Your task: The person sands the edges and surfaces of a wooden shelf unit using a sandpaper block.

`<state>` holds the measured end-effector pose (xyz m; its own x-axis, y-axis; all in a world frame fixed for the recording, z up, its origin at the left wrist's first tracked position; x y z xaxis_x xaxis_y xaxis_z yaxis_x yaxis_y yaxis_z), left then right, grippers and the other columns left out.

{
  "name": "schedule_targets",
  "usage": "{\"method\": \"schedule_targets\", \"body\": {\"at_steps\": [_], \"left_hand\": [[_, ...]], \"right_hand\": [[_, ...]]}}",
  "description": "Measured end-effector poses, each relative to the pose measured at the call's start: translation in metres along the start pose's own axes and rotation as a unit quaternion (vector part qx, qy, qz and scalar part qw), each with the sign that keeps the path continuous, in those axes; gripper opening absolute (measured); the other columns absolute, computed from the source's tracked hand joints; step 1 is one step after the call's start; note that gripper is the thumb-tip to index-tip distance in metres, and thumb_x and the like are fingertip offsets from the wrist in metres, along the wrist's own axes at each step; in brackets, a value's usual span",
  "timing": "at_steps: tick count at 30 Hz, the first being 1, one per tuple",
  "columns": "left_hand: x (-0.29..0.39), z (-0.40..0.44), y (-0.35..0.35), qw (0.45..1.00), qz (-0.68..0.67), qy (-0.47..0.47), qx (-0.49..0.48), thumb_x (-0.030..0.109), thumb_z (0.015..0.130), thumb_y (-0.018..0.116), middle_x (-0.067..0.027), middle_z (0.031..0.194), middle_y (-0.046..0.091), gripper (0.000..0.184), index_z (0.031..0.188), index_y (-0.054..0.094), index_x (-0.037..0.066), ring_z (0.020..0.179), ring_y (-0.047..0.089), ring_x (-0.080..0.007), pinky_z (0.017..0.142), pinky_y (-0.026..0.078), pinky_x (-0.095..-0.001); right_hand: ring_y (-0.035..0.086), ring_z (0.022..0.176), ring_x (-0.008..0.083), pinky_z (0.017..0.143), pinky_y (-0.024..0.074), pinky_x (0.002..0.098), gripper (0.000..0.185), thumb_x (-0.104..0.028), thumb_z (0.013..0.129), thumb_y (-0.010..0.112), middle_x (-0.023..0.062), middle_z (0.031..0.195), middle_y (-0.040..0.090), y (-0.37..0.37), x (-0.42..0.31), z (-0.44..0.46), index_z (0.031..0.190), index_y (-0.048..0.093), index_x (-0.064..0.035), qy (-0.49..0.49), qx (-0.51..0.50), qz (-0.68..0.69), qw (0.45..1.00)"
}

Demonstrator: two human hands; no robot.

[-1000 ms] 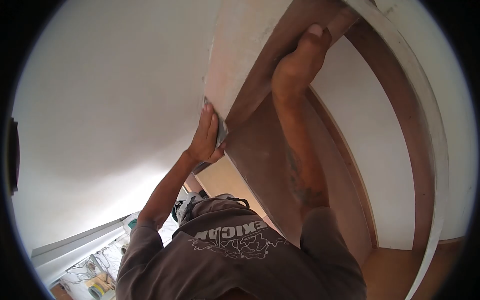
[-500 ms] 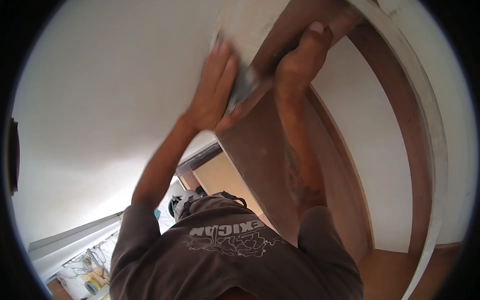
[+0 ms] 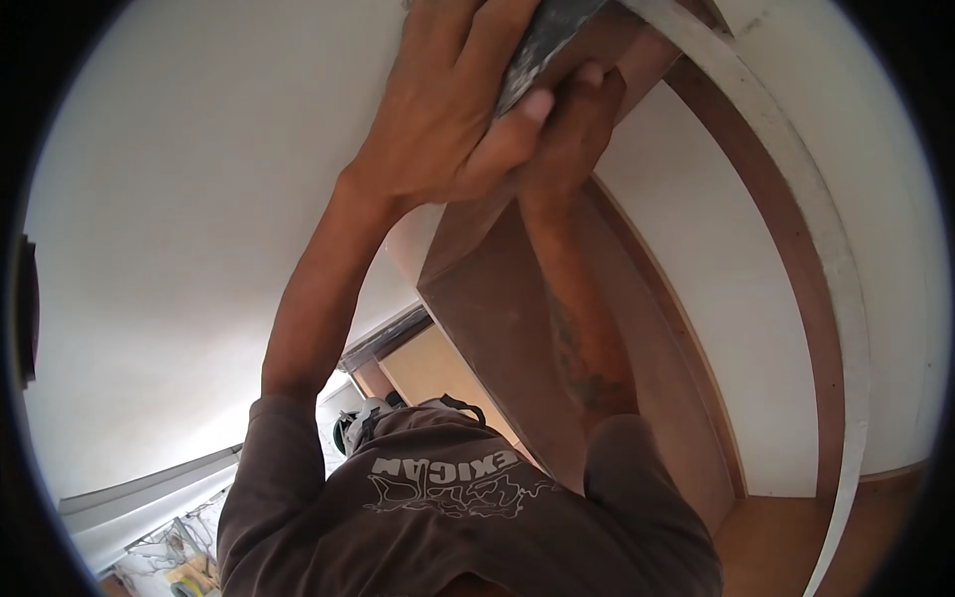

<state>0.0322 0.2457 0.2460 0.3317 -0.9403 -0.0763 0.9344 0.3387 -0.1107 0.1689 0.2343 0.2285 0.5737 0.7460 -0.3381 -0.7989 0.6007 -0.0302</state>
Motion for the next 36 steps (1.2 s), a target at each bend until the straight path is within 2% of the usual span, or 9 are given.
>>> {"method": "schedule_targets", "body": {"at_steps": [3, 7, 12, 16, 20, 23, 26, 30, 36], "left_hand": [[0.018, -0.055, -0.002, 0.998, -0.004, -0.050, -0.034, 0.032, 0.087, 0.061, -0.0306, 0.161, 0.020, 0.080, 0.154, 0.032, 0.001, 0.147, 0.023, -0.0530, 0.116, 0.021, -0.0645], [0.067, -0.224, 0.010, 0.981, -0.004, -0.165, -0.102, 0.029, 0.085, 0.063, -0.0383, 0.158, 0.016, 0.082, 0.154, 0.029, 0.002, 0.144, 0.020, -0.0601, 0.114, 0.021, -0.0681], [0.058, -0.167, 0.007, 0.984, 0.001, -0.155, -0.083, 0.032, 0.087, 0.061, -0.0372, 0.159, 0.016, 0.081, 0.155, 0.027, 0.003, 0.144, 0.020, -0.0594, 0.114, 0.020, -0.0680], [0.019, -0.017, -0.009, 0.997, 0.036, -0.020, -0.072, 0.037, 0.095, 0.053, -0.0382, 0.160, 0.010, 0.082, 0.157, 0.018, -0.004, 0.149, 0.012, -0.0560, 0.117, 0.015, -0.0647], [-0.008, -0.010, -0.003, 0.999, 0.015, -0.020, -0.040, 0.034, 0.094, 0.052, -0.0367, 0.160, 0.013, 0.079, 0.157, 0.022, -0.001, 0.148, 0.016, -0.0540, 0.117, 0.017, -0.0630], [0.026, -0.114, -0.001, 0.989, 0.017, -0.104, -0.100, 0.036, 0.096, 0.052, -0.0380, 0.161, 0.007, 0.083, 0.158, 0.013, -0.003, 0.149, 0.009, -0.0564, 0.118, 0.011, -0.0645], [0.065, -0.252, 0.010, 0.978, -0.008, -0.164, -0.128, 0.035, 0.097, 0.051, -0.0380, 0.161, 0.002, 0.084, 0.158, 0.009, -0.004, 0.149, 0.007, -0.0561, 0.118, 0.008, -0.0645], [0.065, -0.220, 0.012, 0.981, -0.022, -0.170, -0.090, 0.031, 0.092, 0.056, -0.0392, 0.159, 0.011, 0.080, 0.156, 0.020, -0.002, 0.146, 0.015, -0.0600, 0.116, 0.015, -0.0681], [0.013, -0.017, -0.006, 0.999, -0.009, -0.026, -0.027, 0.034, 0.085, 0.059, -0.0277, 0.163, 0.019, 0.080, 0.155, 0.033, 0.004, 0.149, 0.019, -0.0506, 0.118, 0.017, -0.0627]], "right_hand": [[0.046, 0.085, 0.0291, 0.083, 0.0394, 0.0402, 0.042, -0.034, 0.106, 0.038, 0.0177, 0.094, 0.050, 0.001, 0.009, 0.002, 0.104, 0.050, 0.0063, -0.032, 0.005, -0.009, 0.999], [0.045, 0.091, 0.0209, 0.088, 0.0382, 0.0355, 0.040, -0.036, 0.106, 0.040, 0.0110, 0.097, 0.051, 0.001, -0.007, 0.003, 0.106, 0.054, 0.0012, 0.134, 0.024, 0.096, 0.986], [0.047, 0.095, 0.0216, 0.090, 0.0391, 0.0364, 0.042, -0.038, 0.105, 0.040, 0.0117, 0.101, 0.052, -0.001, -0.019, 0.006, 0.111, 0.052, 0.0018, 0.146, 0.028, 0.107, 0.983], [0.050, 0.093, 0.0280, 0.085, 0.0408, 0.0395, 0.049, -0.039, 0.104, 0.039, 0.0199, 0.100, 0.053, 0.001, -0.005, -0.004, 0.113, 0.048, 0.0075, 0.060, 0.012, 0.048, 0.997], [0.051, 0.090, 0.0273, 0.083, 0.0417, 0.0391, 0.049, -0.039, 0.104, 0.040, 0.0191, 0.098, 0.054, 0.011, 0.005, -0.005, 0.114, 0.049, 0.0075, 0.021, -0.003, 0.009, 1.000], [0.051, 0.085, 0.0250, 0.079, 0.0418, 0.0376, 0.046, -0.038, 0.104, 0.041, 0.0157, 0.093, 0.054, 0.009, -0.008, 0.003, 0.113, 0.050, 0.0066, 0.154, 0.020, 0.088, 0.984], [0.049, 0.080, 0.0227, 0.075, 0.0415, 0.0363, 0.043, -0.036, 0.105, 0.041, 0.0124, 0.086, 0.053, 0.000, -0.016, 0.000, 0.110, 0.050, 0.0049, 0.186, 0.030, 0.084, 0.978], [0.050, 0.078, 0.0235, 0.073, 0.0423, 0.0369, 0.042, -0.037, 0.105, 0.041, 0.0123, 0.085, 0.053, -0.003, -0.009, 0.000, 0.111, 0.050, 0.0036, 0.143, 0.027, 0.076, 0.986], [0.053, 0.078, 0.0241, 0.071, 0.0435, 0.0375, 0.045, -0.038, 0.104, 0.040, 0.0143, 0.086, 0.056, 0.001, -0.004, -0.006, 0.115, 0.049, 0.0047, 0.083, 0.015, 0.045, 0.995]]}}
Point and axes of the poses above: each hand's wrist, its own z-axis towards the middle knuckle, its own y-axis out of the palm, x = y × z, the point moved 1 cm from there along z, towards the middle knuckle
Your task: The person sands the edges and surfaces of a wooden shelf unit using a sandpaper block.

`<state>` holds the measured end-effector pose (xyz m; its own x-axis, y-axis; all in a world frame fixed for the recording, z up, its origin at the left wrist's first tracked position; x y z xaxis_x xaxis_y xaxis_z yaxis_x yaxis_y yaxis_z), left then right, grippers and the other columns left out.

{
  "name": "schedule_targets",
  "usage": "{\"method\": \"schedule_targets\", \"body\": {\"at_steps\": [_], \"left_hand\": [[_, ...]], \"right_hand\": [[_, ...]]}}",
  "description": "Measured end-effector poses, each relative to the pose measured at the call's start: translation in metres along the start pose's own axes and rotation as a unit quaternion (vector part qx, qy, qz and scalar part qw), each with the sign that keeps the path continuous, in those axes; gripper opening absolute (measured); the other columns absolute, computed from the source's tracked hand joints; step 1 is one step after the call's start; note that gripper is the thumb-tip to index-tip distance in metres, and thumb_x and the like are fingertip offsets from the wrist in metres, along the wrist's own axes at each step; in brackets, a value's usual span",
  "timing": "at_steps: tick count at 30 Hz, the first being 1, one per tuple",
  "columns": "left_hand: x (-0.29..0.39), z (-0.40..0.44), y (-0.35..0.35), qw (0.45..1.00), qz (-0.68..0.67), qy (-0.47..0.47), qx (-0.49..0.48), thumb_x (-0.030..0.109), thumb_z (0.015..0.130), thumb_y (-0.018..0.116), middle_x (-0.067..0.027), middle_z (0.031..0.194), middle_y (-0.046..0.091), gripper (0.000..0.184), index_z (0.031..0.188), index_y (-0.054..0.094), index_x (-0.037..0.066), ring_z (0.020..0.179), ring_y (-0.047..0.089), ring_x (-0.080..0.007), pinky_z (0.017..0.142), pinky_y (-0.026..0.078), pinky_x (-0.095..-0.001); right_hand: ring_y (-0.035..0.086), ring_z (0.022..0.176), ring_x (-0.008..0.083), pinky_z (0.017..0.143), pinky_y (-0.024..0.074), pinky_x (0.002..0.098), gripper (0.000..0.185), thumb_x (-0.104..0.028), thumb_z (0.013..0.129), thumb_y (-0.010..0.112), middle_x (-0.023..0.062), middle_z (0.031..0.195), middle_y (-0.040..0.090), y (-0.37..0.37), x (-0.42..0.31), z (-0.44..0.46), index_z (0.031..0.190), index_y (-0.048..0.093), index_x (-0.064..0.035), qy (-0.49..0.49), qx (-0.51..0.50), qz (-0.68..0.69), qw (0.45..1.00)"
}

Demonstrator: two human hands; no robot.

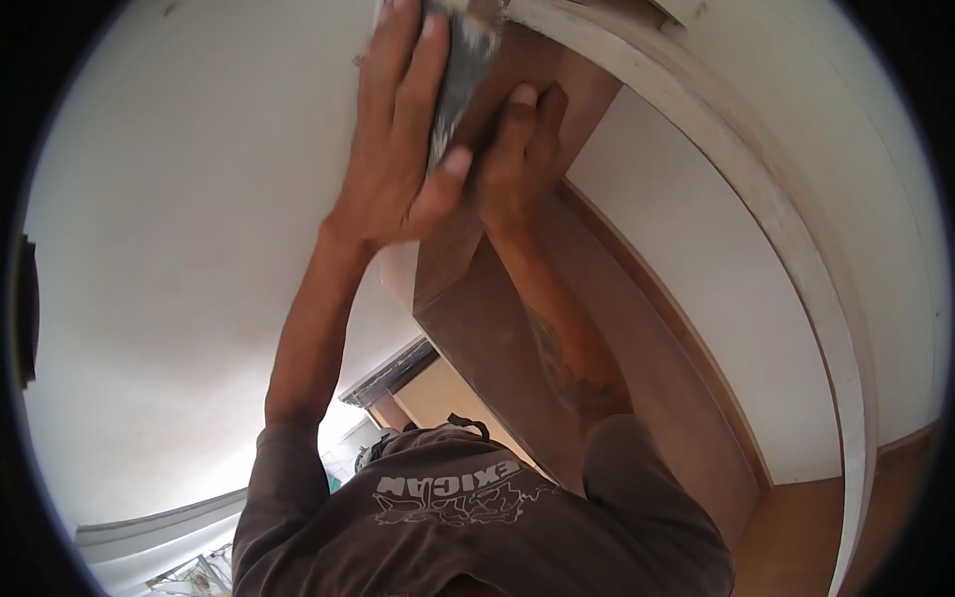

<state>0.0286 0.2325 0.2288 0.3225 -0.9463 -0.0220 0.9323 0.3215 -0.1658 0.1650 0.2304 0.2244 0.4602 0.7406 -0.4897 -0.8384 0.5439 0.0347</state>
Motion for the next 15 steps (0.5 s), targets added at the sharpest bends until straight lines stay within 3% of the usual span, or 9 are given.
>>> {"method": "schedule_targets", "body": {"at_steps": [3, 7, 9, 11, 14, 15], "left_hand": [[0.001, -0.003, 0.002, 1.000, -0.013, -0.005, 0.005, 0.032, 0.085, 0.060, -0.0279, 0.163, 0.018, 0.080, 0.155, 0.033, 0.005, 0.148, 0.020, -0.0506, 0.118, 0.017, -0.0617], [0.024, -0.172, 0.023, 0.991, -0.017, -0.121, -0.052, 0.027, 0.089, 0.058, -0.0385, 0.159, 0.014, 0.077, 0.154, 0.028, -0.003, 0.148, 0.015, -0.0567, 0.118, 0.013, -0.0651], [0.037, -0.245, 0.032, 0.987, -0.034, -0.134, -0.081, 0.032, 0.095, 0.050, -0.0389, 0.161, 0.004, 0.082, 0.159, 0.011, -0.002, 0.150, 0.005, -0.0560, 0.119, 0.004, -0.0635], [0.045, -0.242, 0.035, 0.984, -0.051, -0.154, -0.069, 0.034, 0.095, 0.050, -0.0380, 0.161, 0.004, 0.083, 0.159, 0.012, -0.002, 0.150, 0.005, -0.0559, 0.119, 0.004, -0.0630], [0.044, -0.194, 0.031, 0.988, -0.057, -0.128, -0.060, 0.037, 0.096, 0.049, -0.0355, 0.162, 0.005, 0.084, 0.159, 0.011, -0.002, 0.150, 0.005, -0.0541, 0.119, 0.004, -0.0623], [0.040, -0.161, 0.022, 0.990, -0.058, -0.112, -0.063, 0.038, 0.096, 0.049, -0.0344, 0.163, 0.006, 0.084, 0.159, 0.011, -0.002, 0.151, 0.005, -0.0532, 0.120, 0.005, -0.0621]], "right_hand": [[0.053, 0.076, 0.0227, 0.070, 0.0435, 0.0365, 0.045, -0.037, 0.105, 0.040, 0.0133, 0.084, 0.056, -0.001, -0.005, 0.004, 0.118, 0.048, 0.0050, 0.024, -0.003, 0.024, 0.999], [0.050, 0.074, 0.0189, 0.069, 0.0423, 0.0343, 0.044, -0.036, 0.105, 0.040, 0.0094, 0.082, 0.054, -0.001, -0.017, 0.008, 0.119, 0.049, 0.0054, 0.100, 0.003, 0.058, 0.993], [0.048, 0.080, 0.0190, 0.076, 0.0405, 0.0340, 0.044, -0.036, 0.105, 0.040, 0.0094, 0.088, 0.053, -0.004, -0.022, 0.005, 0.118, 0.050, 0.0050, 0.111, 0.008, 0.050, 0.992], [0.044, 0.093, 0.0211, 0.090, 0.0376, 0.0343, 0.043, -0.036, 0.105, 0.040, 0.0114, 0.100, 0.052, -0.008, -0.019, 0.005, 0.113, 0.051, 0.0039, 0.118, 0.011, 0.041, 0.992], [0.045, 0.092, 0.0212, 0.090, 0.0382, 0.0343, 0.042, -0.036, 0.105, 0.039, 0.0108, 0.100, 0.052, -0.010, -0.020, 0.004, 0.111, 0.052, 0.0032, 0.089, 0.017, 0.045, 0.995], [0.046, 0.088, 0.0209, 0.085, 0.0394, 0.0349, 0.042, -0.036, 0.105, 0.039, 0.0104, 0.094, 0.052, -0.008, -0.020, 0.005, 0.113, 0.051, 0.0035, 0.090, 0.020, 0.047, 0.995]]}}
Point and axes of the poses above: each hand's wrist, its own z-axis towards the middle knuckle, its own y-axis out of the palm, x = y × z, the point moved 1 cm from there along z, towards the middle knuckle
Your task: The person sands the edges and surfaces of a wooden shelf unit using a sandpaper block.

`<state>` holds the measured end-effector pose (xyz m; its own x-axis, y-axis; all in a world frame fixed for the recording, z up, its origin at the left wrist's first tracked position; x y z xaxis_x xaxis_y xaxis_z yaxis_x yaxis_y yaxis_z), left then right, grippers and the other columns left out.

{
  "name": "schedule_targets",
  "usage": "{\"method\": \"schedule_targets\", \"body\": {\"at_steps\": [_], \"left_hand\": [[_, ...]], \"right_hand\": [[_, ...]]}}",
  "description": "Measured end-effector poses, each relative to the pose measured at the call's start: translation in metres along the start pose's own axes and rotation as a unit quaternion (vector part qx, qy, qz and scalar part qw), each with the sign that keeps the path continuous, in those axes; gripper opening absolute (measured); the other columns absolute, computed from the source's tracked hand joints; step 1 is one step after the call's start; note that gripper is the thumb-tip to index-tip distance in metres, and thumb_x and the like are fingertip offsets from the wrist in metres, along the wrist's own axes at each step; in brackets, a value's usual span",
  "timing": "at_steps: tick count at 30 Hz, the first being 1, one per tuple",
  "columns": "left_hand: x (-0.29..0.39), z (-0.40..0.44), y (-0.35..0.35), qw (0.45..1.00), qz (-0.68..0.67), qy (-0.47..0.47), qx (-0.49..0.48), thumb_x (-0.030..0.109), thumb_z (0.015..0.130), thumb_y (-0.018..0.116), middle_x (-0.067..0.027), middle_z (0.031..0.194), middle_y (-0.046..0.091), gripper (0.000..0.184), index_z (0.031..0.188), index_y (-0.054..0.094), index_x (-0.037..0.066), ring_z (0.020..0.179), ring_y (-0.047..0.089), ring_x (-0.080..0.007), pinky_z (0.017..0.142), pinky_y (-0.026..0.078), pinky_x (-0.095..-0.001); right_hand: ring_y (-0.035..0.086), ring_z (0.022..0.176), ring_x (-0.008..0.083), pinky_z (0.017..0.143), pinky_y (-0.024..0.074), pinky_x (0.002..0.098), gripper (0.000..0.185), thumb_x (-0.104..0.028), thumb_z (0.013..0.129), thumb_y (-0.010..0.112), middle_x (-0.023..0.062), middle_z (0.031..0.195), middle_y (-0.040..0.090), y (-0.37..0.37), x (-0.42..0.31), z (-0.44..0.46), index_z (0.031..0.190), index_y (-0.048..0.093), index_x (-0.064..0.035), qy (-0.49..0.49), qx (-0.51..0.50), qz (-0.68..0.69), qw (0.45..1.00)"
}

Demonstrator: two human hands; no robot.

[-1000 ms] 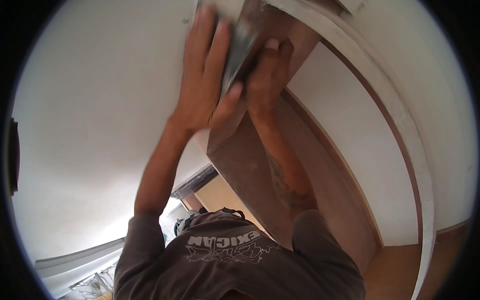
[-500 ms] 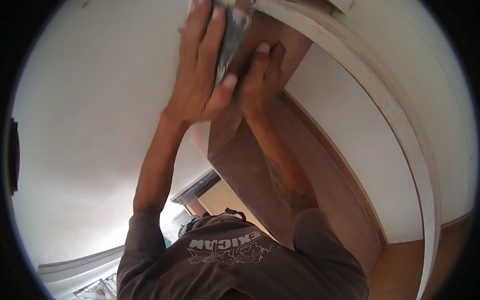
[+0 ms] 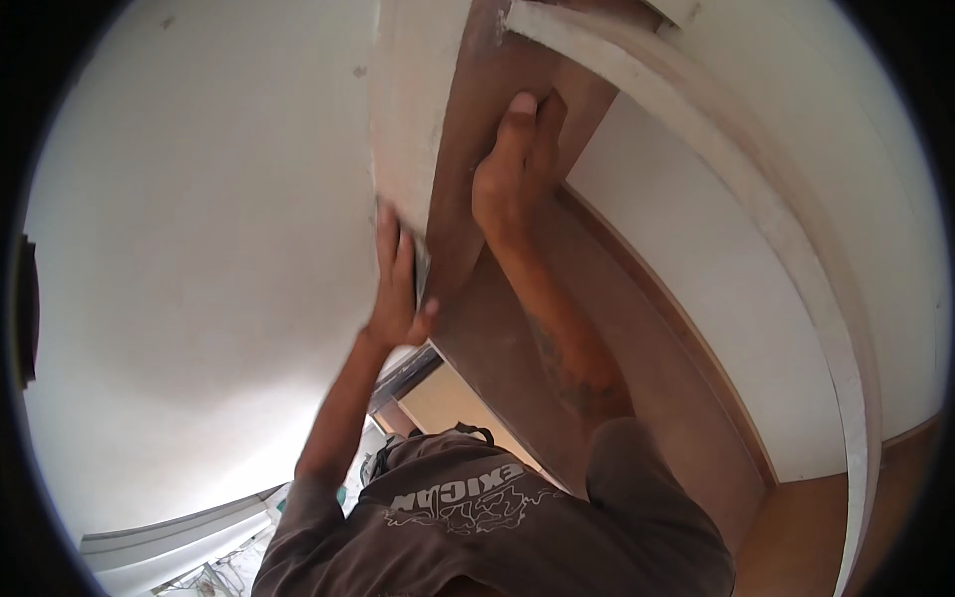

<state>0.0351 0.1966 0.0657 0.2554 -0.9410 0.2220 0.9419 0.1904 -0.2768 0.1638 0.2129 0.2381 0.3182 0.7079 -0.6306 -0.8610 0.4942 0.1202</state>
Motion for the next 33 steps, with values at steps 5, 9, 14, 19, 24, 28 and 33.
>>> {"method": "schedule_targets", "body": {"at_steps": [5, 9, 14, 19, 24, 28, 33], "left_hand": [[-0.012, 0.154, -0.043, 0.990, -0.015, 0.137, 0.011, 0.042, 0.096, 0.045, -0.0300, 0.165, 0.007, 0.083, 0.159, 0.014, -0.003, 0.153, 0.006, -0.0472, 0.120, 0.005, -0.0604], [-0.014, 0.099, -0.037, 0.997, -0.009, 0.074, -0.021, 0.039, 0.092, 0.048, -0.0305, 0.165, 0.006, 0.086, 0.159, 0.013, -0.003, 0.153, 0.004, -0.0486, 0.121, 0.003, -0.0588], [-0.017, -0.101, 0.011, 0.996, -0.027, -0.055, -0.067, 0.024, 0.086, 0.054, -0.0378, 0.161, 0.003, 0.089, 0.156, 0.011, -0.008, 0.150, 0.003, -0.0539, 0.121, 0.004, -0.0593], [-0.009, -0.084, 0.006, 0.991, -0.089, -0.086, -0.046, 0.019, 0.082, 0.056, -0.0397, 0.159, 0.011, 0.086, 0.154, 0.019, -0.009, 0.149, 0.011, -0.0565, 0.121, 0.009, -0.0608], [-0.009, 0.081, -0.020, 0.998, -0.038, 0.050, 0.006, 0.026, 0.083, 0.057, -0.0287, 0.163, 0.018, 0.083, 0.155, 0.027, -0.003, 0.152, 0.015, -0.0476, 0.121, 0.012, -0.0593], [-0.018, 0.064, -0.013, 0.998, -0.043, 0.034, 0.013, 0.030, 0.083, 0.055, -0.0260, 0.164, 0.020, 0.083, 0.156, 0.029, 0.000, 0.151, 0.017, -0.0469, 0.121, 0.014, -0.0585], [-0.009, -0.099, 0.011, 0.990, -0.063, -0.126, -0.029, 0.014, 0.081, 0.050, -0.0330, 0.162, 0.016, 0.080, 0.153, 0.025, -0.009, 0.151, 0.015, -0.0477, 0.123, 0.013, -0.0561]], "right_hand": [[0.049, 0.080, 0.0229, 0.076, 0.0420, 0.0377, 0.043, -0.036, 0.105, 0.040, 0.0122, 0.088, 0.053, 0.006, 0.018, 0.000, 0.116, 0.050, 0.0044, 0.000, -0.001, 0.020, 1.000], [0.047, 0.080, 0.0224, 0.076, 0.0413, 0.0377, 0.041, -0.034, 0.105, 0.040, 0.0124, 0.089, 0.052, 0.004, 0.007, -0.001, 0.110, 0.050, 0.0045, 0.001, -0.011, 0.000, 1.000], [0.043, 0.090, 0.0184, 0.087, 0.0367, 0.0322, 0.036, -0.033, 0.105, 0.040, 0.0041, 0.093, 0.049, -0.001, 0.000, -0.002, 0.103, 0.055, -0.0002, -0.010, 0.004, 0.003, 1.000], [0.048, 0.087, 0.0243, 0.084, 0.0398, 0.0376, 0.040, -0.032, 0.106, 0.039, 0.0126, 0.098, 0.053, 0.004, 0.019, 0.006, 0.105, 0.053, 0.0046, -0.078, 0.020, -0.012, 0.997], [0.051, 0.095, 0.0266, 0.088, 0.0417, 0.0390, 0.044, -0.035, 0.106, 0.039, 0.0163, 0.108, 0.055, -0.008, 0.044, 0.005, 0.111, 0.053, 0.0063, -0.043, -0.003, 0.010, 0.999], [0.053, 0.105, 0.0217, 0.095, 0.0427, 0.0355, 0.051, -0.041, 0.104, 0.039, 0.0117, 0.117, 0.056, -0.009, 0.061, 0.004, 0.118, 0.054, 0.0044, -0.026, -0.029, 0.036, 0.999], [0.052, 0.106, 0.0210, 0.096, 0.0425, 0.0340, 0.049, -0.041, 0.104, 0.039, 0.0108, 0.118, 0.056, 0.005, 0.038, 0.000, 0.117, 0.055, 0.0035, 0.004, 0.015, 0.044, 0.999]]}}
Point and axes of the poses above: each hand's wrist, its own z-axis towards the middle knuckle, its own y-axis out of the palm, x = y × z, the point moved 1 cm from there along z, towards the middle knuckle
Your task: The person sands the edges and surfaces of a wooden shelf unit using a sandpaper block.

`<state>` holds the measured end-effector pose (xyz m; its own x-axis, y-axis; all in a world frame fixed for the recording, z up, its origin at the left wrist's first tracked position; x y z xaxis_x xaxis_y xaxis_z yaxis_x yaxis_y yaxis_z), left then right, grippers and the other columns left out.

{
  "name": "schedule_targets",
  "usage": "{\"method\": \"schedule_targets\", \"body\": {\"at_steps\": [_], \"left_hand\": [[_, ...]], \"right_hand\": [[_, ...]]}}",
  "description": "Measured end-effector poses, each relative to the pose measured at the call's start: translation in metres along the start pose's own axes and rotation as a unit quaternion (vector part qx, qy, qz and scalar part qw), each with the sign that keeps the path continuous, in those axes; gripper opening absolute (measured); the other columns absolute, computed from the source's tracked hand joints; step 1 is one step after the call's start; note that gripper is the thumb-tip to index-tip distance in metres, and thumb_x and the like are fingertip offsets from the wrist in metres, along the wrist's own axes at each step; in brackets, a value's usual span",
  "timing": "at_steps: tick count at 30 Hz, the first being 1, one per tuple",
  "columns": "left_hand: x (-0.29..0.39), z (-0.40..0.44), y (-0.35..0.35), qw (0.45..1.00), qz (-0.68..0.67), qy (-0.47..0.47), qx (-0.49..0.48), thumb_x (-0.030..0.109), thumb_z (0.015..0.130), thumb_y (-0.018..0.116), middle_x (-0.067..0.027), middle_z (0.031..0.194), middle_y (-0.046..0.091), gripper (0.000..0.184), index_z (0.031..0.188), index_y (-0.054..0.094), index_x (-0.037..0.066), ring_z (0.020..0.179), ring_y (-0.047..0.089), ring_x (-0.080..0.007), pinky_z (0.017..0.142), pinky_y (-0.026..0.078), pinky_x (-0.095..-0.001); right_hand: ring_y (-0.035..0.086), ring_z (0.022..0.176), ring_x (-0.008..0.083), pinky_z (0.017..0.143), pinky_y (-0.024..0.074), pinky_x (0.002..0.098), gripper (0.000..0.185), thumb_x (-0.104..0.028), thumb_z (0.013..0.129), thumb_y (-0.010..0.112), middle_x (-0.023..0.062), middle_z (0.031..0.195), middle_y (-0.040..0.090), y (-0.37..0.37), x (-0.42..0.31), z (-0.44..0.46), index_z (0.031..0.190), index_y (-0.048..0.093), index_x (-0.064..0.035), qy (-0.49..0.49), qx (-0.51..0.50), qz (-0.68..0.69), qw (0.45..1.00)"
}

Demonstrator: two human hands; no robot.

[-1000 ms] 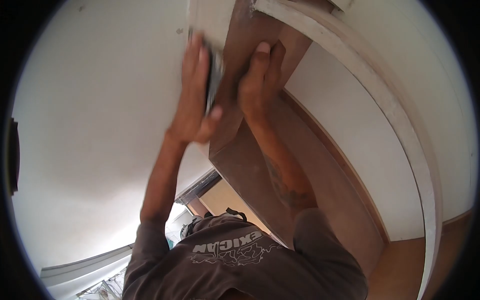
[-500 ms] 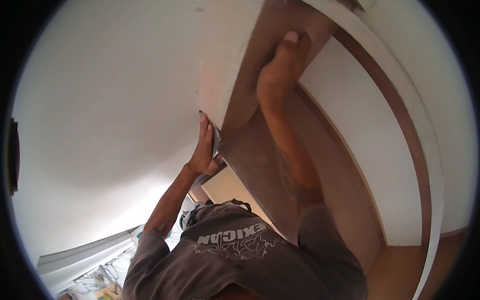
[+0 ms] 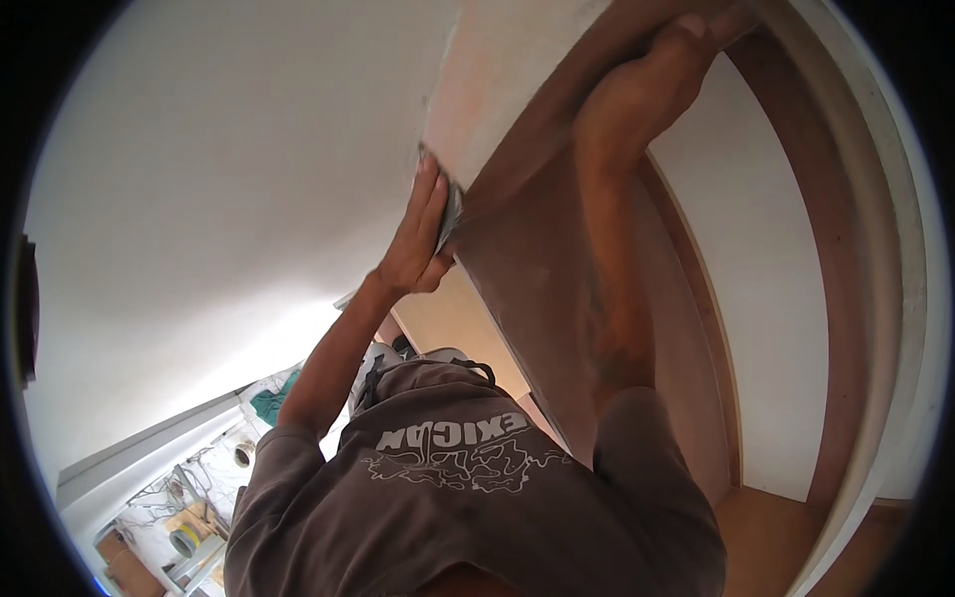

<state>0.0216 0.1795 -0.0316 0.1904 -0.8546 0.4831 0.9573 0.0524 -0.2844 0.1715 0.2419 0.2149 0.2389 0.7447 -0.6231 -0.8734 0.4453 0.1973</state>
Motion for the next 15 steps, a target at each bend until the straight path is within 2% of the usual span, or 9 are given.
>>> {"method": "schedule_targets", "body": {"at_steps": [2, 5, 7, 8, 9, 11, 13, 14, 15], "left_hand": [[-0.002, -0.030, 0.002, 0.999, -0.014, -0.046, -0.011, 0.009, 0.080, 0.048, -0.0338, 0.161, 0.015, 0.081, 0.154, 0.023, -0.009, 0.151, 0.013, -0.0478, 0.124, 0.013, -0.0532], [0.006, -0.044, 0.002, 0.993, -0.041, -0.107, -0.029, 0.007, 0.078, 0.048, -0.0323, 0.162, 0.014, 0.084, 0.155, 0.020, -0.008, 0.152, 0.011, -0.0456, 0.125, 0.013, -0.0494], [0.014, -0.042, -0.004, 0.990, -0.057, -0.126, -0.039, 0.008, 0.077, 0.049, -0.0310, 0.163, 0.011, 0.086, 0.156, 0.018, -0.007, 0.154, 0.008, -0.0418, 0.125, 0.012, -0.0464], [0.025, -0.038, -0.011, 0.974, -0.109, -0.195, -0.028, 0.008, 0.079, 0.049, -0.0301, 0.162, 0.017, 0.084, 0.156, 0.020, -0.006, 0.153, 0.015, -0.0394, 0.124, 0.015, -0.0456], [0.038, -0.036, -0.020, 0.951, -0.161, -0.264, -0.018, 0.007, 0.080, 0.049, -0.0293, 0.161, 0.022, 0.081, 0.155, 0.022, -0.006, 0.152, 0.021, -0.0371, 0.124, 0.019, -0.0448], [0.050, -0.048, -0.027, 0.869, -0.307, -0.384, 0.051, 0.007, 0.083, 0.049, -0.0260, 0.155, 0.035, 0.072, 0.152, 0.030, -0.007, 0.146, 0.033, -0.0336, 0.122, 0.024, -0.0441], [0.042, -0.074, -0.026, 0.719, -0.481, -0.472, 0.169, 0.006, 0.087, 0.048, -0.0213, 0.143, 0.052, 0.060, 0.145, 0.040, -0.009, 0.138, 0.045, -0.0310, 0.121, 0.028, -0.0442], [0.043, -0.083, -0.029, 0.763, -0.414, -0.469, 0.163, 0.009, 0.089, 0.048, -0.0199, 0.140, 0.054, 0.055, 0.141, 0.043, -0.009, 0.135, 0.048, -0.0300, 0.119, 0.031, -0.0445], [0.044, -0.092, -0.030, 0.801, -0.344, -0.464, 0.154, 0.012, 0.091, 0.047, -0.0185, 0.136, 0.057, 0.051, 0.138, 0.046, -0.009, 0.132, 0.051, -0.0290, 0.117, 0.034, -0.0447]], "right_hand": [[0.052, 0.107, 0.0203, 0.096, 0.0422, 0.0337, 0.048, -0.040, 0.104, 0.039, 0.0105, 0.118, 0.056, -0.001, 0.004, 0.005, 0.118, 0.055, 0.0034, -0.037, -0.016, -0.047, 0.998], [0.052, 0.107, 0.0194, 0.096, 0.0420, 0.0334, 0.046, -0.039, 0.104, 0.040, 0.0091, 0.118, 0.056, -0.006, 0.004, 0.008, 0.117, 0.055, 0.0028, -0.026, -0.053, -0.050, 0.997], [0.052, 0.107, 0.0190, 0.096, 0.0419, 0.0333, 0.045, -0.038, 0.104, 0.040, 0.0082, 0.117, 0.056, -0.002, -0.001, 0.005, 0.117, 0.056, 0.0024, -0.020, -0.052, 0.001, 0.998], [0.052, 0.107, 0.0188, 0.096, 0.0418, 0.0332, 0.045, -0.038, 0.105, 0.041, 0.0077, 0.117, 0.056, -0.001, -0.005, 0.007, 0.117, 0.056, 0.0022, -0.018, -0.050, 0.027, 0.998], [0.053, 0.108, 0.0190, 0.097, 0.0417, 0.0330, 0.044, -0.037, 0.105, 0.042, 0.0075, 0.118, 0.057, -0.003, -0.006, 0.008, 0.119, 0.056, 0.0019, -0.013, -0.059, 0.025, 0.998], [0.053, 0.109, 0.0194, 0.098, 0.0416, 0.0328, 0.042, -0.036, 0.105, 0.044, 0.0069, 0.119, 0.057, -0.010, -0.010, 0.008, 0.121, 0.057, 0.0014, -0.001, -0.078, 0.020, 0.997], [0.053, 0.112, 0.0206, 0.100, 0.0412, 0.0333, 0.042, -0.034, 0.105, 0.047, 0.0082, 0.121, 0.056, -0.020, -0.001, 0.011, 0.124, 0.056, 0.0012, 0.069, -0.057, 0.072, 0.993], [0.053, 0.113, 0.0212, 0.100, 0.0411, 0.0336, 0.041, -0.034, 0.105, 0.048, 0.0088, 0.122, 0.056, -0.024, -0.001, 0.011, 0.125, 0.056, 0.0011, 0.103, -0.047, 0.100, 0.989], [0.053, 0.115, 0.0218, 0.102, 0.0409, 0.0336, 0.043, -0.033, 0.104, 0.048, 0.0100, 0.124, 0.056, -0.028, -0.001, 0.009, 0.129, 0.055, 0.0019, 0.095, -0.063, 0.071, 0.991]]}}
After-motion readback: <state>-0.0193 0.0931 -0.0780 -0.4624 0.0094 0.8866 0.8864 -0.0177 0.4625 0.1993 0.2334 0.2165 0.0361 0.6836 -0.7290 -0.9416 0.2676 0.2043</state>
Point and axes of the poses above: each hand's wrist, its own z-axis towards the middle knuckle, its own y-axis out of the palm, x = y × z, the point moved 1 cm from there along z, towards the middle knuckle
